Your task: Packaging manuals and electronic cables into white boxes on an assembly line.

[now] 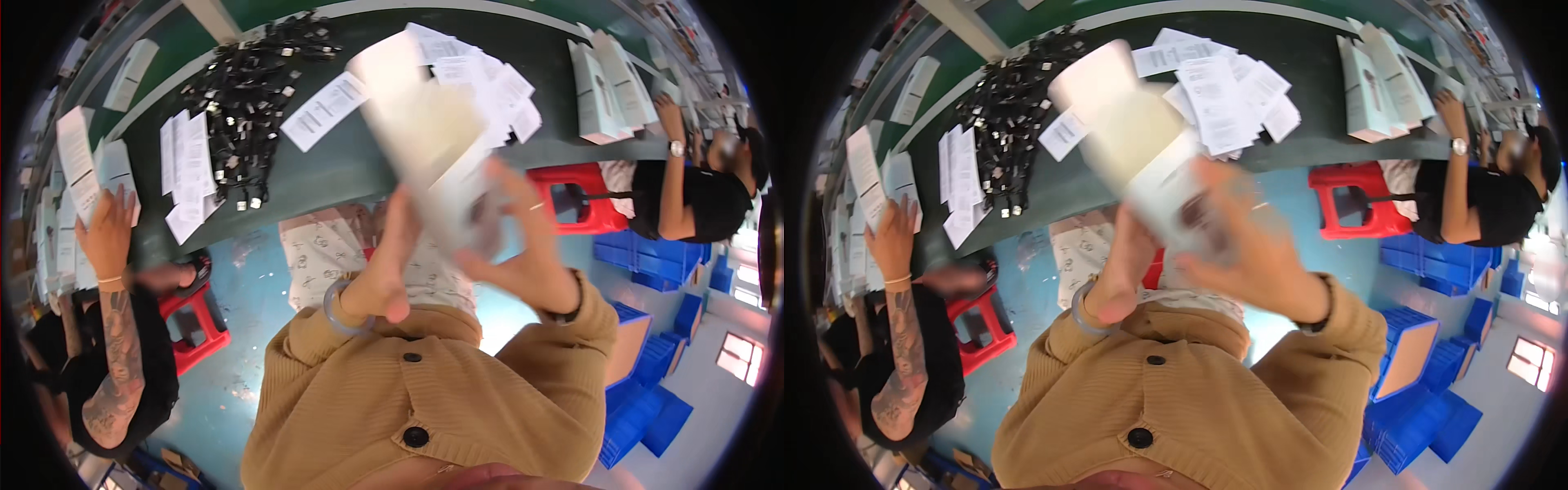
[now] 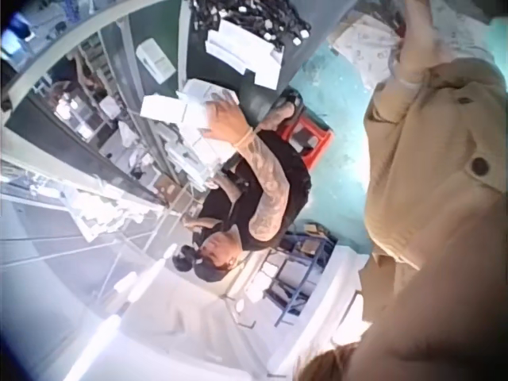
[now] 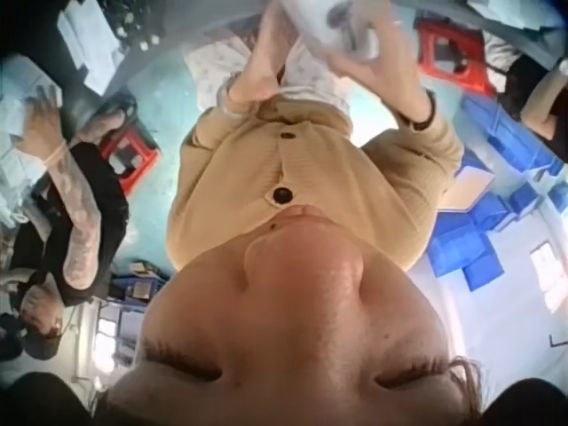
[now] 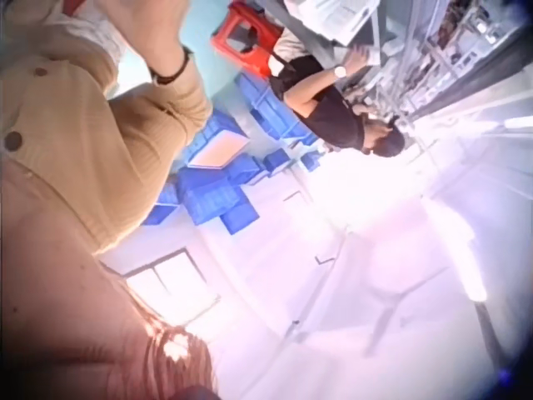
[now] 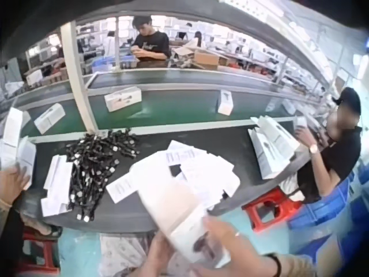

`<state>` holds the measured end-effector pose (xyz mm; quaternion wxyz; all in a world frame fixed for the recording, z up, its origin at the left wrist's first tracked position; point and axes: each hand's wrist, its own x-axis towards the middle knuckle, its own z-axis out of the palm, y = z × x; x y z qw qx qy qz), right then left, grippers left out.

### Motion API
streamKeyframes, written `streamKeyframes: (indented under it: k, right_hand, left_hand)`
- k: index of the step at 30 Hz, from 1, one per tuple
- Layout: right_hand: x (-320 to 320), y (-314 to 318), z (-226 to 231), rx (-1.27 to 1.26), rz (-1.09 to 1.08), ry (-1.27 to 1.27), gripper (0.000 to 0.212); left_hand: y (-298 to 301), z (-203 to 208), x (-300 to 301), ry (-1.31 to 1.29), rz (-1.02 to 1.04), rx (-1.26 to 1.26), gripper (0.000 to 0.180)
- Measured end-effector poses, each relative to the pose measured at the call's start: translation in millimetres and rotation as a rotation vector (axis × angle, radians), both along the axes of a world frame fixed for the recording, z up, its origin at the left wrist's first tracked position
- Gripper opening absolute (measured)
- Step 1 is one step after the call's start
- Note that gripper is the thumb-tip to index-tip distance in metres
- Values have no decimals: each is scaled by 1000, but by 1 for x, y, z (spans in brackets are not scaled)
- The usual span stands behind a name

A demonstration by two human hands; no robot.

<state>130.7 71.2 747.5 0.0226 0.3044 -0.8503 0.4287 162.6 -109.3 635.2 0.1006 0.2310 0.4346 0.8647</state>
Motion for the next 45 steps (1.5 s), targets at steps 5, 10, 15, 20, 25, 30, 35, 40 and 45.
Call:
streamKeyframes:
  k: [5, 10, 15, 20, 25, 30, 35, 40, 45]
  right_hand:
    - [-71, 87, -3, 38, -528, -74, 66]
    - [-189, 253, -71, 705, -557, 311, 44]
    - [-205, 209, -55, 1031, -727, 556, 44]
    - [-128, 79, -33, 536, -35, 328, 64]
    - [-111, 41, -44, 643, 206, 453, 62]
    - [-109, 43, -36, 547, 199, 395, 45]
    - [-111, 43, -22, 361, 266, 199, 30]
    - [-111, 48, -18, 367, 107, 175, 27]
    - [-92, 40, 11, 32, -197, 131, 21]
  left_hand:
    - [-51, 27, -3, -92, 250, -281, 115]
    - [-164, 37, -8, 3, 1116, -687, 61]
    - [-276, 89, 21, 175, 1814, -1628, 49]
    - [-312, 93, 21, 290, 1584, -1783, 69]
    - [-390, 22, -6, 29, 1260, -2248, 89]
    - [-334, 50, -21, 134, 1479, -2022, 86]
    - [-260, 81, 22, -54, 1286, -786, 49]
    - [-178, 29, 70, -281, 651, 53, 110]
    - [-125, 16, 69, -356, 559, -268, 111]
